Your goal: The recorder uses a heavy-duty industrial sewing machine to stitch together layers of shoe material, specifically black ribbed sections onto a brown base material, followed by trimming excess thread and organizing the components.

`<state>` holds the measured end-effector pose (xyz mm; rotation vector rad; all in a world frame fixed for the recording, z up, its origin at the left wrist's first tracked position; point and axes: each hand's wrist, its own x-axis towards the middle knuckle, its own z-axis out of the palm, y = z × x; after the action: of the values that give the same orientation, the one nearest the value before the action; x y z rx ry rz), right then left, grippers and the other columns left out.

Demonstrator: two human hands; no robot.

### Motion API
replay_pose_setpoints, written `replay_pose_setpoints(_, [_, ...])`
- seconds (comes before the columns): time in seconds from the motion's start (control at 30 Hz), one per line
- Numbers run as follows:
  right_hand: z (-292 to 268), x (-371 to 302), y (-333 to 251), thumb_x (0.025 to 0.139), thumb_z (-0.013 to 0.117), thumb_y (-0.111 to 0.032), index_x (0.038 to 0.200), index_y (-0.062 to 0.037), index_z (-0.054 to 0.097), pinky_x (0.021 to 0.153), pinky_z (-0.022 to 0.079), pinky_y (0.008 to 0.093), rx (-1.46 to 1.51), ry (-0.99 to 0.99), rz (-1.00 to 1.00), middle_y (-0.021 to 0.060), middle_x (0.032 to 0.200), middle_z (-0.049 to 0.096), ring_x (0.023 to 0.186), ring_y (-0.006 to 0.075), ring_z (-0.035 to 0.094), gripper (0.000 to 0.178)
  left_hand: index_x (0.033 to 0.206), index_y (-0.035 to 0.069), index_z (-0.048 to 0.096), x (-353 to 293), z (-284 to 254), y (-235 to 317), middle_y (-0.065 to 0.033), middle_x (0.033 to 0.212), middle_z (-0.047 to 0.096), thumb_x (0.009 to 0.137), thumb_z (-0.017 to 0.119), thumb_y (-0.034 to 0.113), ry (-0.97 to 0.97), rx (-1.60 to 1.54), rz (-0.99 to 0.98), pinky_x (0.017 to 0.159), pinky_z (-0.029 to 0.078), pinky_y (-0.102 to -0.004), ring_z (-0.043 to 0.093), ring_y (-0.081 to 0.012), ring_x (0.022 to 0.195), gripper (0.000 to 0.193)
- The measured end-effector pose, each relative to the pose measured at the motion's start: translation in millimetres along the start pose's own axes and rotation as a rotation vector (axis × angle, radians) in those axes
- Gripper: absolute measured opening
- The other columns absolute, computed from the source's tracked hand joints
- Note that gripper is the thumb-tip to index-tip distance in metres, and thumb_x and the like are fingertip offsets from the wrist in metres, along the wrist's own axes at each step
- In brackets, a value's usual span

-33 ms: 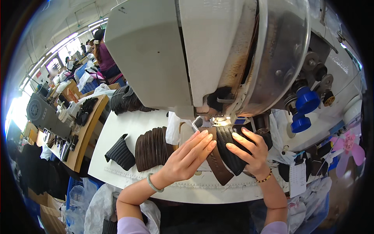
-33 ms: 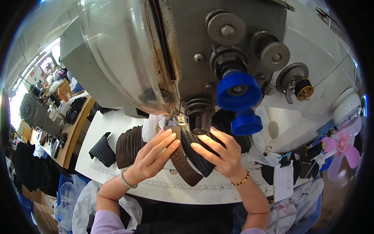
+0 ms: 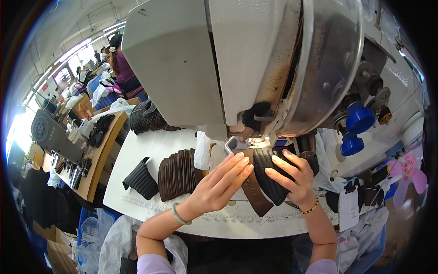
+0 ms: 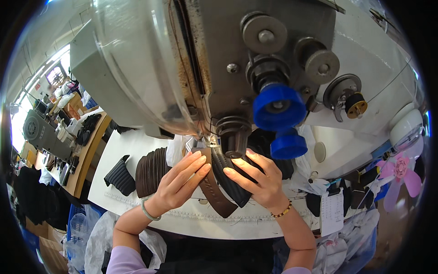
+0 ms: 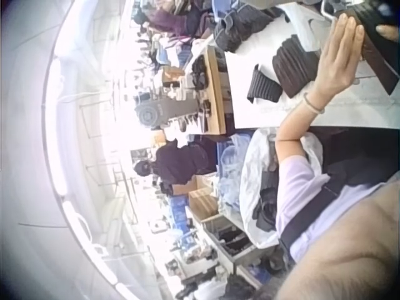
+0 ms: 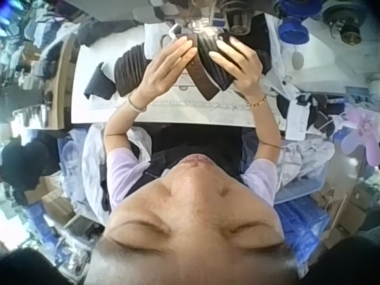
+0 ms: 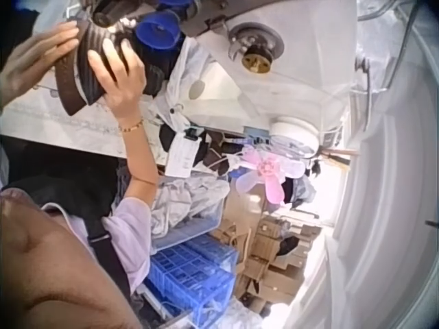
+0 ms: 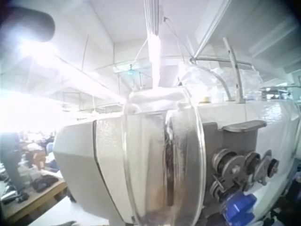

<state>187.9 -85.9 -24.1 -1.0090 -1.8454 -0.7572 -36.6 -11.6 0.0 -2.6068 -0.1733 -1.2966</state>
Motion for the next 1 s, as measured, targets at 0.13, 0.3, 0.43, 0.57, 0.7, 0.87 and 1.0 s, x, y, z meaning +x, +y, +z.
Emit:
replay_pose_setpoints(0.13, [-0.7,-0.5,1.0,0.073,0.067,-0.016,0.102,-0.0220,0.074,0.082,0.054,0.0320,-0.002,-0.011,-0.003,-0.0012,0.107,0.066,0.105,0.0225,0.060,0.030,0.110,-0.008,0.064,1.6,-2.1,-0.1,-0.0185,0.115,0.062,0.075,0.064,-0.006,-0.036,0.021,0.010,0.095,0.056,-0.0419,0.061,-0.0344,0.110,0.035])
replay_pose_setpoints(0.3, [0.1,-1.1,3.3,0.073,0.067,-0.015,0.102,-0.0221,0.074,0.082,0.054,0.0316,0.000,-0.023,-0.006,-0.0015,0.106,0.066,0.104,0.0221,0.060,0.030,0.110,-0.009,0.064,8.8,-9.7,1.1,-0.0179,0.114,0.062,0.075,0.064,-0.003,-0.084,0.062,0.018,0.095,0.055,-0.0398,0.060,-0.0332,0.111,0.036])
replay_pose_setpoints(0.43, [-1.8,2.1,3.5,0.071,0.072,-0.019,0.100,-0.0182,0.074,0.081,0.051,0.0326,0.042,-0.013,0.001,0.0029,0.106,0.068,0.103,0.0251,0.062,0.029,0.111,-0.008,0.063,18.9,-19.5,2.4,-0.0170,0.114,0.062,0.071,0.063,-0.002,-0.181,0.102,0.024,0.095,0.054,-0.0372,0.061,-0.0309,0.110,0.040])
replay_pose_setpoints(0.57, [-5.6,12.9,-0.6,0.071,0.072,-0.017,0.101,-0.0166,0.074,0.080,0.052,0.0315,0.096,-0.013,0.082,0.0029,0.105,0.068,0.103,0.0246,0.062,0.030,0.116,-0.011,0.057,21.4,-24.1,-2.8,-0.0190,0.114,0.058,0.070,0.059,0.001,-0.239,0.069,0.039,0.099,0.051,-0.0390,0.058,-0.0321,0.111,0.047])
replay_pose_setpoints(0.7, [-2.3,17.6,-3.7,0.068,0.075,-0.016,0.099,-0.0149,0.074,0.082,0.050,0.0317,0.099,-0.004,0.144,0.0040,0.105,0.069,0.104,0.0262,0.062,0.031,0.116,-0.010,0.058,21.1,-17.5,-12.8,-0.0185,0.113,0.058,0.070,0.059,0.000,-0.213,0.000,0.017,0.096,0.052,-0.0382,0.058,-0.0318,0.111,0.047])
replay_pose_setpoints(0.87, [-0.3,13.4,0.1,0.064,0.078,-0.017,0.097,-0.0144,0.073,0.089,0.048,0.0367,0.169,-0.010,0.187,0.0041,0.106,0.069,0.104,0.0281,0.062,0.033,0.114,-0.006,0.062,22.8,-15.0,-11.4,-0.0152,0.112,0.063,0.073,0.064,-0.005,-0.167,-0.016,-0.028,0.087,0.055,-0.0365,0.063,-0.0307,0.105,0.041])
replay_pose_setpoints(1.0, [1.1,9.2,2.7,0.064,0.079,-0.017,0.096,-0.0143,0.073,0.090,0.048,0.0383,0.159,-0.016,0.175,0.0045,0.106,0.068,0.105,0.0281,0.061,0.033,0.114,-0.006,0.062,22.7,-13.4,-12.9,-0.0152,0.112,0.063,0.074,0.064,-0.004,-0.166,-0.012,-0.018,0.086,0.056,-0.0364,0.064,-0.0299,0.102,0.040])
